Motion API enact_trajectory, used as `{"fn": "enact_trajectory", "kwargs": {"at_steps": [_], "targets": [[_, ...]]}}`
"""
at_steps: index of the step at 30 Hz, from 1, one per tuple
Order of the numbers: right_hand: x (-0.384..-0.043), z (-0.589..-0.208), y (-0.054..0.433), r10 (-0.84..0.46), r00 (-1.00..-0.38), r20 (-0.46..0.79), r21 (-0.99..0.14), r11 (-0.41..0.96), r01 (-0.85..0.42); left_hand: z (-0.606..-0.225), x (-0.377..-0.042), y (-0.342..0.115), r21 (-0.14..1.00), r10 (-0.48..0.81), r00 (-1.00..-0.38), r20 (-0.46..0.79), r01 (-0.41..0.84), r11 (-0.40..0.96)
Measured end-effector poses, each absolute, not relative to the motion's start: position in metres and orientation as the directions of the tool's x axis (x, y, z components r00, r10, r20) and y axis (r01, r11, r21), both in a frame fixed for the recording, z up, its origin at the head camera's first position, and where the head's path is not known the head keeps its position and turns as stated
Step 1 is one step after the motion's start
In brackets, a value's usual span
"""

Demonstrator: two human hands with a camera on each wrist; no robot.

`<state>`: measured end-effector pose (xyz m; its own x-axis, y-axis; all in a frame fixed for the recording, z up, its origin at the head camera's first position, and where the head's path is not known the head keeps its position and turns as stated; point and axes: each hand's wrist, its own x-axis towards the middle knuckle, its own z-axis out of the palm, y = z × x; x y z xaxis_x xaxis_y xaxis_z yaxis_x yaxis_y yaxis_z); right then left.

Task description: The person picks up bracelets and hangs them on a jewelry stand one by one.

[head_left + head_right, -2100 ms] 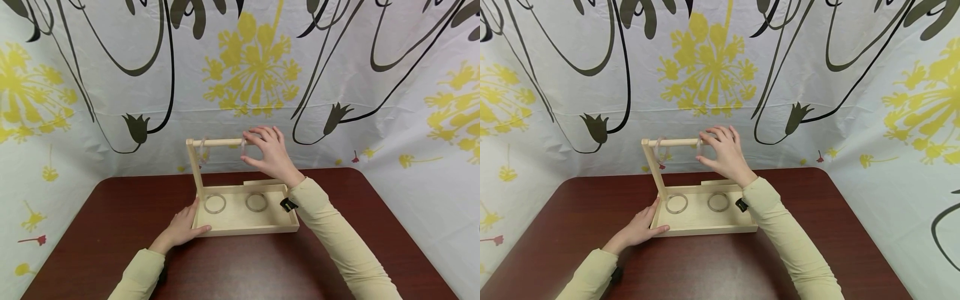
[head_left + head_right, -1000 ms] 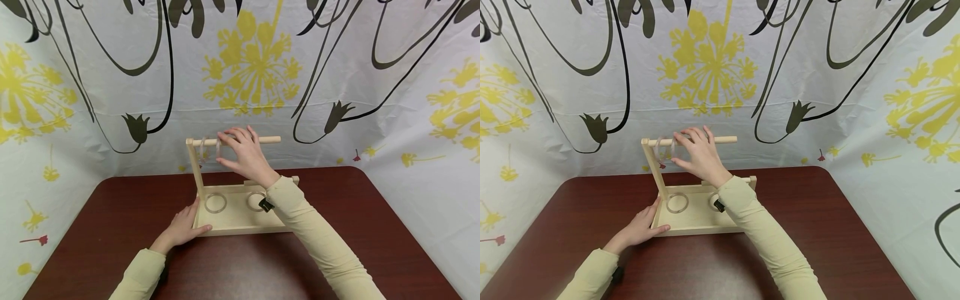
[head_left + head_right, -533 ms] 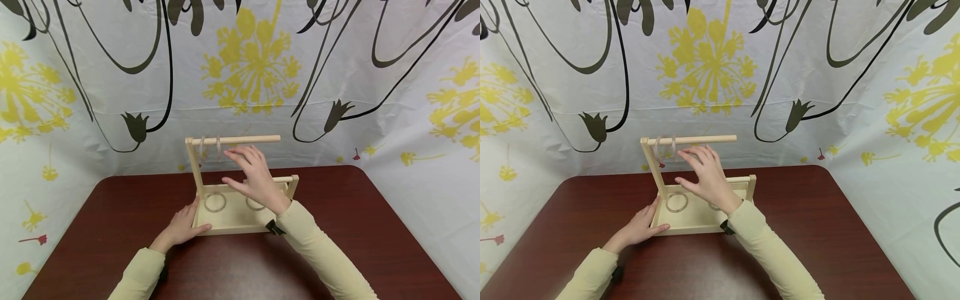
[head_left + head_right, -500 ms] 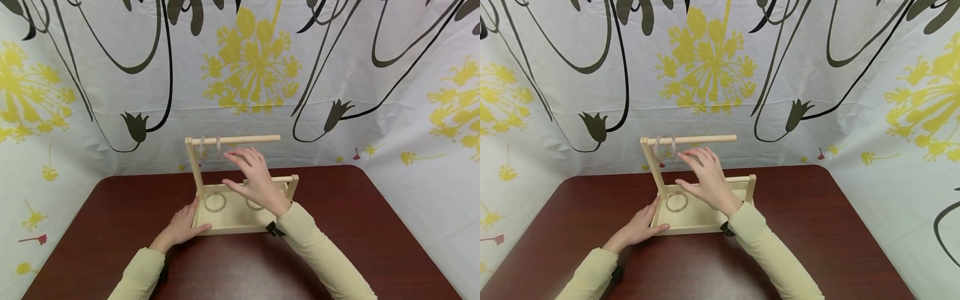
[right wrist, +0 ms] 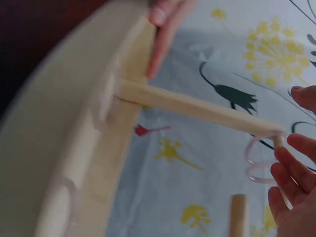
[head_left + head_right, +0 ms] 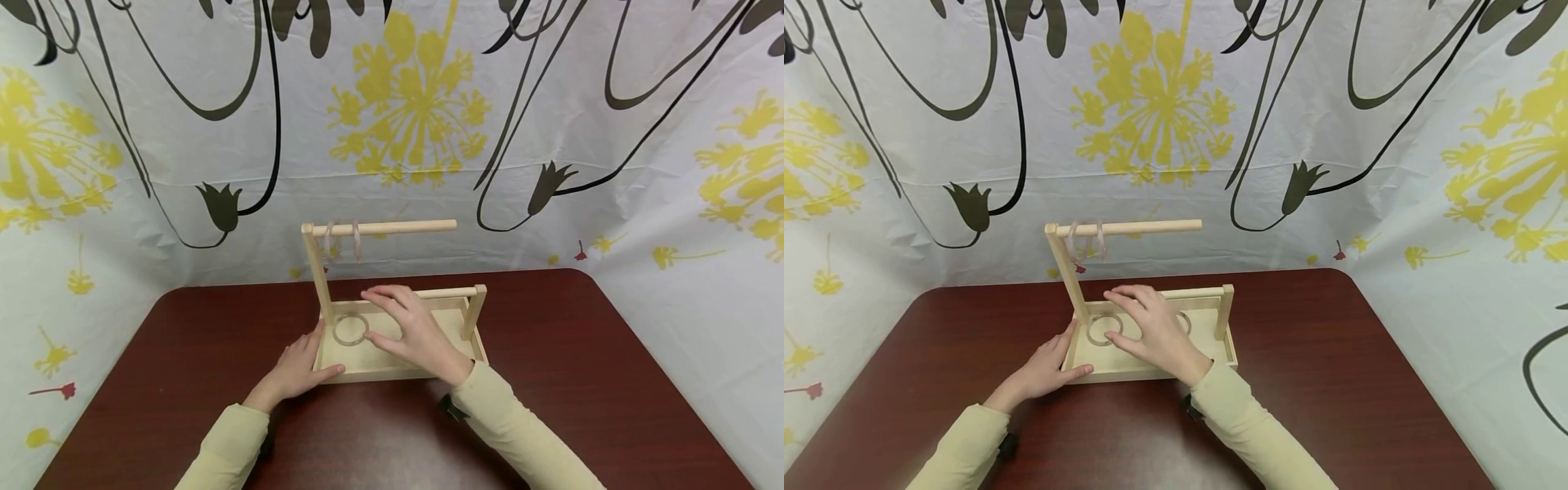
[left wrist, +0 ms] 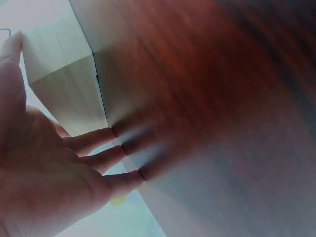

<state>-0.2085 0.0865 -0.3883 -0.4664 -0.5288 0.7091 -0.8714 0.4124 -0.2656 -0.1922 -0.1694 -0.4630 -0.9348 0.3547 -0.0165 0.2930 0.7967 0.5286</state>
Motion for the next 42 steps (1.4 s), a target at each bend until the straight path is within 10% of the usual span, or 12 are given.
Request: {"fn": "enact_trajectory", "kwargs": {"at_steps": [13,42], "targets": [[-0.203,-0.441,0.106,-0.392,-0.744,0.541,-0.541,0.515,-0.665,-0.464,-0.191,-0.170,0.524,0.345,-0.938,-0.026,0.281,0.804],[-0.240,-0.456,0.140,-0.372,-0.921,0.113,-0.649,0.675,-0.353,-0.466,-0.194,-0.170,0.527,0.345,-0.938,-0.045,0.271,0.806]]}}
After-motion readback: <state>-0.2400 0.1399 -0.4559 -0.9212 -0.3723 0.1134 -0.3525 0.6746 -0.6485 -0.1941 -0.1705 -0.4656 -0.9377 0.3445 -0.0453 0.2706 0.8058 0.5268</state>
